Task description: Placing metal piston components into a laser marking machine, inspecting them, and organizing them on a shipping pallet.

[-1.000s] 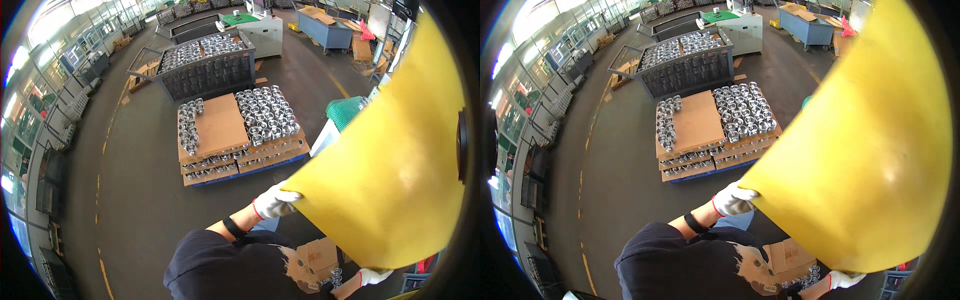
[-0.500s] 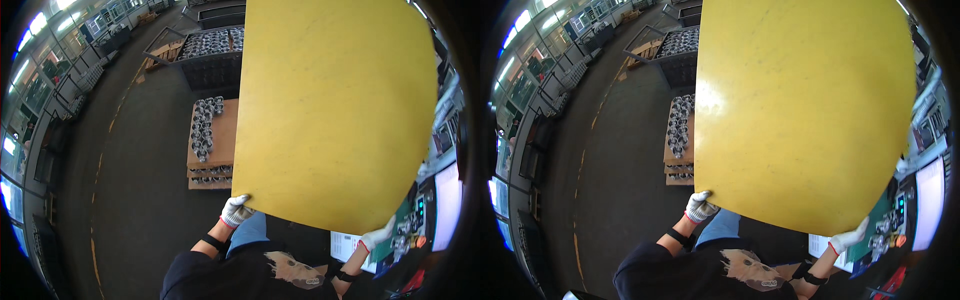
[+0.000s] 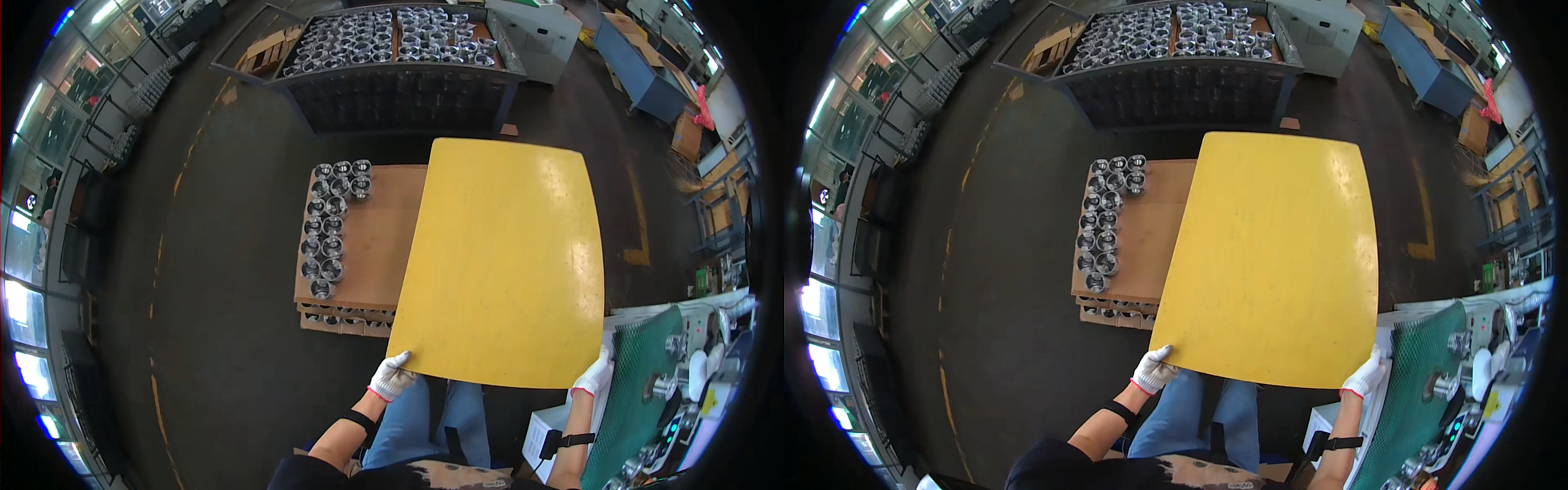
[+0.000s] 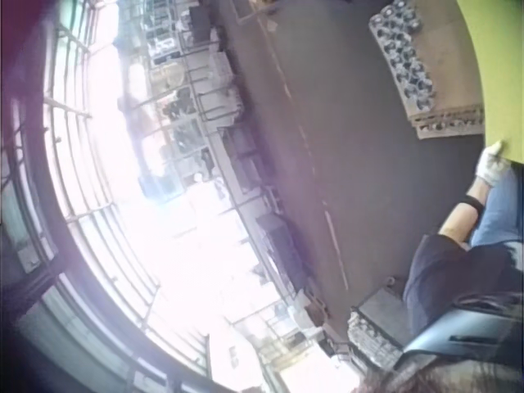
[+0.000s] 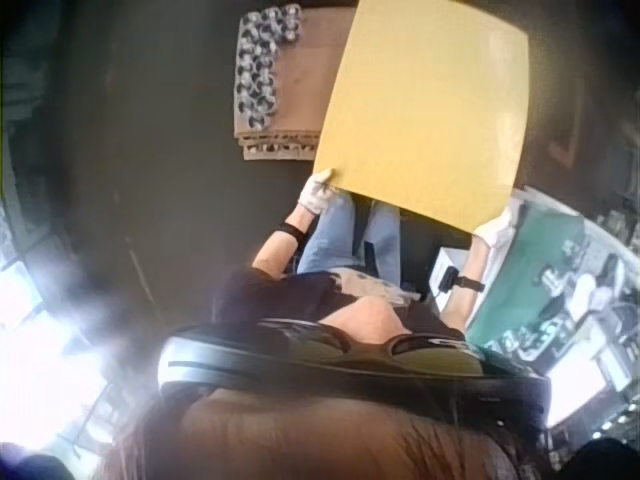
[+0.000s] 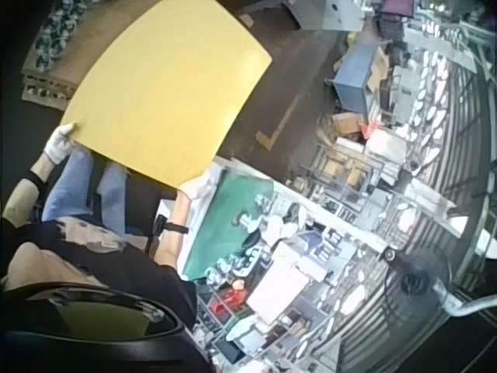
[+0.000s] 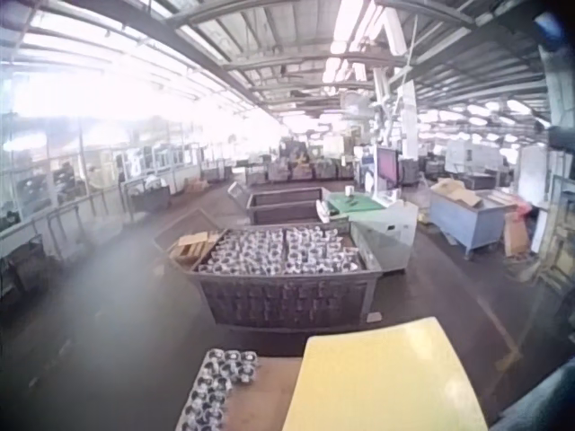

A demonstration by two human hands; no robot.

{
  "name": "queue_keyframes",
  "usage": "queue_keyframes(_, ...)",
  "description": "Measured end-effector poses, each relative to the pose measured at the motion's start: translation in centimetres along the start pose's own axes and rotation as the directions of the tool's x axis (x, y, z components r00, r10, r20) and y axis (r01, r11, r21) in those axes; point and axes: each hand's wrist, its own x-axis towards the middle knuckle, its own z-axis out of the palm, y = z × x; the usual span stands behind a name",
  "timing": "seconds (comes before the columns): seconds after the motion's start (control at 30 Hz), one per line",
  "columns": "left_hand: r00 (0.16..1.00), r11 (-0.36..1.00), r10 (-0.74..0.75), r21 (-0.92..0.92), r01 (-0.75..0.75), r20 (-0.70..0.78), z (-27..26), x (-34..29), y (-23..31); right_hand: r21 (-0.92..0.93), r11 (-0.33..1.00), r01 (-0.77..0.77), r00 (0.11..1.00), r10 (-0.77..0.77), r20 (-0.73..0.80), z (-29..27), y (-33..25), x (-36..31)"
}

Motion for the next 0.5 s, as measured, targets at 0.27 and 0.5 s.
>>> queue_keyframes(0.27,0.982,0.986,0.165,0.024,-0.164,-0.092,-3.2,11.3,-1.9,-0.132,0.984,-0.117,0.993,0.116,-0.013,8.4,5.8,12.3)
queue_keyframes(0.5,0.980,0.991,0.134,-0.002,-0.135,0.144,-10.7,20.8,-2.1,-0.204,0.975,-0.087,0.990,0.108,0.092,13.8,15.0,23.9)
